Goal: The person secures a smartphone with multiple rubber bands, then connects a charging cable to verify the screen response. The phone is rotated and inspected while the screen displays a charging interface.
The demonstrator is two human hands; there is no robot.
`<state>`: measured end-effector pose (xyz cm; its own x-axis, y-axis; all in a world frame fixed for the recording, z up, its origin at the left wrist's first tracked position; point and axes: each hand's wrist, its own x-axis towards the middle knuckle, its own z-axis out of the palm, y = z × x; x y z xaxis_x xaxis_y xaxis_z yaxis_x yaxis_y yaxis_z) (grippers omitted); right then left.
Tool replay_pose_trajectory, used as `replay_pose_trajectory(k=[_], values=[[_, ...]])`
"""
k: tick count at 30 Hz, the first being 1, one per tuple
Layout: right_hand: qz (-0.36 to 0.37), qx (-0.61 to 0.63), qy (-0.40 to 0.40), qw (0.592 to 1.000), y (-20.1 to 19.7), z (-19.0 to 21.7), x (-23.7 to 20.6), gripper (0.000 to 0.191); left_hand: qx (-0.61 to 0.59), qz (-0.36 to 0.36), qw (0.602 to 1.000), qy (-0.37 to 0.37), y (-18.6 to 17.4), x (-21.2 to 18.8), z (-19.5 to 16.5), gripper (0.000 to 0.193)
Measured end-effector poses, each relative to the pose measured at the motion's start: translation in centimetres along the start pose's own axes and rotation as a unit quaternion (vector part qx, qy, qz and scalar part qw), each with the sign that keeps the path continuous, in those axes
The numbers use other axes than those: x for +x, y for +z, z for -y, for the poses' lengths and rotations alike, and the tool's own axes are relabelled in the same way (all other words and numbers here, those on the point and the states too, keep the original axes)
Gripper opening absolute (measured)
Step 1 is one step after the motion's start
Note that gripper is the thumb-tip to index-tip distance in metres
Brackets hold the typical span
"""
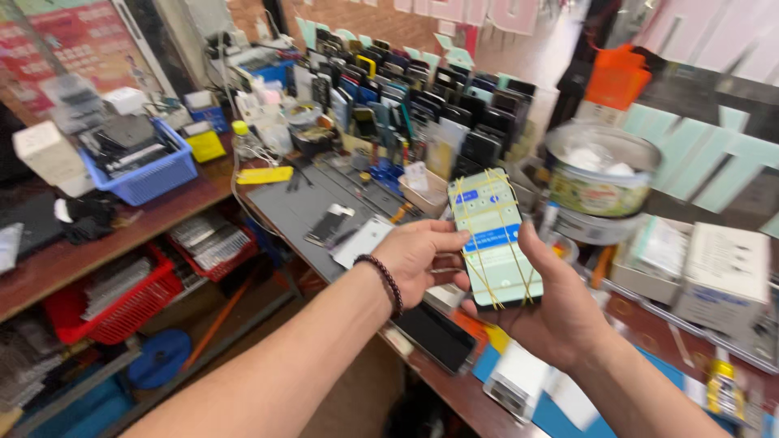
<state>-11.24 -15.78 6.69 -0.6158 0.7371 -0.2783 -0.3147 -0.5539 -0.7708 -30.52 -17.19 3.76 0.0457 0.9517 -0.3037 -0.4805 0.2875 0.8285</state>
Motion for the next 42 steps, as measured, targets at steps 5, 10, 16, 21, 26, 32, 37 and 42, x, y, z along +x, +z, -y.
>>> replay_pose_trajectory(k=[5, 10, 16, 21, 26, 32, 37, 42], values=[[0.025, 0.007, 0.021, 0.999, 9.4, -5.3, 6.8, 0.059, 0.017, -0.058, 0.998, -0.008, -11.2, -2.9, -5.7, 0.025], [0.106, 0.018, 0.081, 0.991, 16.1, -8.0, 13.8, 0.061, 0.017, -0.071, 0.997, 0.035, -20.4, -4.0, -9.9, 0.026], [0.261, 0.101, 0.166, 0.945, 20.2, -9.8, 22.1, 0.059, 0.025, -0.111, 0.992, 0.051, -28.4, -3.1, -13.1, 0.024], [0.238, 0.064, 0.195, 0.949, 22.8, -11.4, 29.5, 0.054, 0.021, -0.12, 0.991, 0.056, -34.3, -0.8, -15.9, 0.021], [0.135, 0.042, 0.191, 0.971, 24.9, -11.6, 36.8, 0.049, 0.032, -0.118, 0.992, 0.026, -39.1, 3.9, -19.9, 0.022], [0.105, 0.023, 0.189, 0.976, 27.1, -9.9, 44.1, 0.048, 0.029, -0.133, 0.991, 0.002, -43.4, 9.7, -23.8, 0.022], [0.024, 0.013, 0.223, 0.974, 27.5, -9.2, 48.0, 0.047, 0.019, -0.143, 0.987, -0.075, -47.0, 14.2, -24.8, 0.028], [-0.045, 0.013, 0.226, 0.973, 26.9, -8.9, 50.6, 0.048, 0.168, -0.108, 0.973, -0.117, -52.4, 19.3, -23.1, 0.033]])
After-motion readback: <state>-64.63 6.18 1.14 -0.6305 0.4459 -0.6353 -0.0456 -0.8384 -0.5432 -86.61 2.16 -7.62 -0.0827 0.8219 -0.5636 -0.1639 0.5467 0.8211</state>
